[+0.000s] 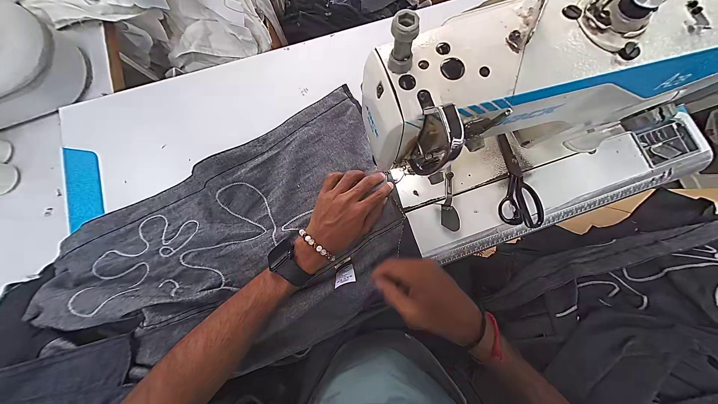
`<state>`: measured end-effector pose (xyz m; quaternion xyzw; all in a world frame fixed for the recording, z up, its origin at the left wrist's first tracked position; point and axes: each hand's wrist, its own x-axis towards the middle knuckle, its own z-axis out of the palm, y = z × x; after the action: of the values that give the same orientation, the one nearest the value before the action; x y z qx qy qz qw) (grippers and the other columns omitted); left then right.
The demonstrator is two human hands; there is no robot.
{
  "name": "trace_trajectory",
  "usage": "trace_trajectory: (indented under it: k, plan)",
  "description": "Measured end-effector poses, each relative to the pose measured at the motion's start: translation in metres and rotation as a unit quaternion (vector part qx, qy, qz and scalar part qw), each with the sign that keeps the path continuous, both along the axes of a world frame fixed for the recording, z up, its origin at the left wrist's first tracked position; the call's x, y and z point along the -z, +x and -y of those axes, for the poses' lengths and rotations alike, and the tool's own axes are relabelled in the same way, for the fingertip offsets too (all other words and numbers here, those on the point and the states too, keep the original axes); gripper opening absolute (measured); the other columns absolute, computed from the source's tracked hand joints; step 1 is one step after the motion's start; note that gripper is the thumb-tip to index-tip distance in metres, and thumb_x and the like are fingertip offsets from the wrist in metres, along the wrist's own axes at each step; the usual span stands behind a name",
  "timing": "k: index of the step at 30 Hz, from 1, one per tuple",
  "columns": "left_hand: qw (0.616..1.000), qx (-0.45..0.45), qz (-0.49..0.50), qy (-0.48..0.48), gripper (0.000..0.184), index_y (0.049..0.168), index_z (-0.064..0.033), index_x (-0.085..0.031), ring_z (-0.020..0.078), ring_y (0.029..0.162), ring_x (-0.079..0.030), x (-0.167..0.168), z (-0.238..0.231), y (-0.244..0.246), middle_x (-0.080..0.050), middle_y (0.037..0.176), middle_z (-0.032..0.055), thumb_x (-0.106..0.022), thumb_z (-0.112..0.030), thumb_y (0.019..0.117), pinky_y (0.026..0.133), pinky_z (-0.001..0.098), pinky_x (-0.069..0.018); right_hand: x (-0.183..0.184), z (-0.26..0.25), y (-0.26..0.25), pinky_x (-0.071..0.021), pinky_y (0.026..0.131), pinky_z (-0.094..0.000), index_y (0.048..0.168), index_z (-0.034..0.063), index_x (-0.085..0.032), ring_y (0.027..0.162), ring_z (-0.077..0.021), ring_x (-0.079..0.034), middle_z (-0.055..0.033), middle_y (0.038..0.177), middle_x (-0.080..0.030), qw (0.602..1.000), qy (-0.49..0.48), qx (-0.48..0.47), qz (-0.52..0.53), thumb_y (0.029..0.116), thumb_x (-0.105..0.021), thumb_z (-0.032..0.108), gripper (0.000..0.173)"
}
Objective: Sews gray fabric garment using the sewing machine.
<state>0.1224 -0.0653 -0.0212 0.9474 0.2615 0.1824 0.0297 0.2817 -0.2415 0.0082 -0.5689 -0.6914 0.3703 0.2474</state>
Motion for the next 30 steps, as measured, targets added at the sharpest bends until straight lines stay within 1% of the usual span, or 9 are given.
trace_trajectory:
  k: [2, 3, 4, 6, 12, 16, 19, 23, 30]
  plan:
    - [1.000, -0.002, 0.008, -0.008, 0.033, 0.131, -0.0246, -0.071, 0.0215, 0.126, -0.058, 0.000, 0.002, -0.002, -0.065, 0.139, -0.0022, -0.053, -0.034, 0.1043, 0.104, 0.0446, -0.0430, -0.006, -0.024, 0.007, -0.0603, 0.065, -0.0359, 0.112, 0.0095, -0.075, 0.075, -0.0147, -0.070, -0.0037, 0.091, -0.073, 0.972, 0.085, 0.199, 0.094, 0.1037, -0.055, 0.020, 0.024]
    - [1.000, -0.003, 0.009, -0.009, 0.033, 0.130, -0.0236, -0.071, 0.0210, 0.126, -0.059, 0.000, 0.003, -0.003, -0.065, 0.139, -0.0025, -0.053, -0.034, 0.1045, 0.104, 0.0444, -0.0431, -0.002, -0.036, 0.010, -0.0597, 0.066, -0.0372, 0.114, 0.0101, -0.074, 0.076, -0.0162, -0.070, -0.0047, 0.094, -0.072, 0.952, 0.093, 0.258, 0.138, 0.1042, -0.054, 0.020, 0.024]
    - [1.000, -0.006, 0.010, -0.007, 0.033, 0.129, -0.0231, -0.072, 0.0204, 0.126, -0.059, -0.001, 0.003, -0.002, -0.065, 0.139, -0.0033, -0.053, -0.034, 0.1046, 0.104, 0.0440, -0.0430, 0.004, -0.048, 0.013, -0.0591, 0.066, -0.0380, 0.114, 0.0128, -0.075, 0.076, -0.0161, -0.070, -0.0037, 0.096, -0.073, 0.938, 0.087, 0.291, 0.167, 0.1047, -0.054, 0.023, 0.025]
    - [1.000, -0.010, 0.005, -0.003, 0.034, 0.129, -0.0222, -0.072, 0.0192, 0.126, -0.058, -0.001, 0.003, -0.003, -0.065, 0.139, -0.0046, -0.052, -0.035, 0.1050, 0.104, 0.0430, -0.0428, 0.012, -0.061, 0.009, -0.0553, 0.061, -0.0392, 0.109, 0.0177, -0.078, 0.070, -0.0152, -0.067, -0.0001, 0.089, -0.073, 0.927, 0.070, 0.321, 0.181, 0.1039, -0.057, 0.030, 0.025]
    - [1.000, -0.014, -0.002, -0.006, 0.035, 0.130, -0.0216, -0.071, 0.0194, 0.127, -0.058, -0.002, 0.003, -0.002, -0.065, 0.139, -0.0041, -0.051, -0.035, 0.1050, 0.104, 0.0429, -0.0423, 0.008, -0.065, 0.000, -0.0518, 0.058, -0.0404, 0.104, 0.0239, -0.078, 0.065, -0.0123, -0.064, 0.0060, 0.081, -0.071, 0.924, 0.017, 0.346, 0.164, 0.0966, -0.068, 0.043, 0.023]
    - [1.000, -0.016, -0.005, -0.009, 0.035, 0.130, -0.0203, -0.070, 0.0194, 0.128, -0.058, -0.002, 0.003, -0.001, -0.065, 0.138, -0.0035, -0.050, -0.036, 0.1055, 0.105, 0.0431, -0.0421, 0.013, -0.067, -0.001, -0.0495, 0.054, -0.0404, 0.103, 0.0219, -0.077, 0.062, -0.0140, -0.062, 0.0051, 0.076, -0.069, 0.919, 0.041, 0.343, 0.191, 0.0956, -0.066, 0.033, 0.017]
    - [1.000, -0.020, -0.009, -0.006, 0.036, 0.131, -0.0202, -0.070, 0.0197, 0.127, -0.058, -0.004, 0.003, -0.001, -0.065, 0.138, -0.0032, -0.050, -0.037, 0.1053, 0.105, 0.0433, -0.0422, 0.015, -0.066, 0.000, -0.0487, 0.053, -0.0404, 0.111, 0.0211, -0.077, 0.061, -0.0150, -0.061, 0.0033, 0.076, -0.067, 0.923, 0.051, 0.335, 0.184, 0.0959, -0.064, 0.028, 0.021]
    - [1.000, -0.017, -0.015, -0.010, 0.036, 0.131, -0.0229, -0.070, 0.0211, 0.128, -0.057, -0.003, 0.003, -0.001, -0.064, 0.139, -0.0021, -0.049, -0.037, 0.1056, 0.105, 0.0447, -0.0419, 0.017, -0.065, 0.001, -0.0491, 0.053, -0.0402, 0.115, 0.0221, -0.078, 0.062, -0.0148, -0.062, 0.0021, 0.082, -0.070, 0.923, 0.070, 0.334, 0.179, 0.0962, -0.063, 0.028, 0.024]
    - [0.998, -0.049, -0.042, -0.002, 0.042, 0.141, -0.0289, -0.064, 0.0234, 0.128, -0.054, -0.001, 0.005, 0.003, -0.061, 0.142, -0.0021, -0.044, -0.040, 0.1056, 0.106, 0.0463, -0.0378, 0.027, -0.062, -0.002, -0.0485, 0.052, -0.0357, 0.123, 0.0186, -0.077, 0.063, -0.0177, -0.062, -0.0020, 0.077, -0.064, 0.913, 0.140, 0.297, 0.241, 0.0974, -0.059, 0.022, 0.031]
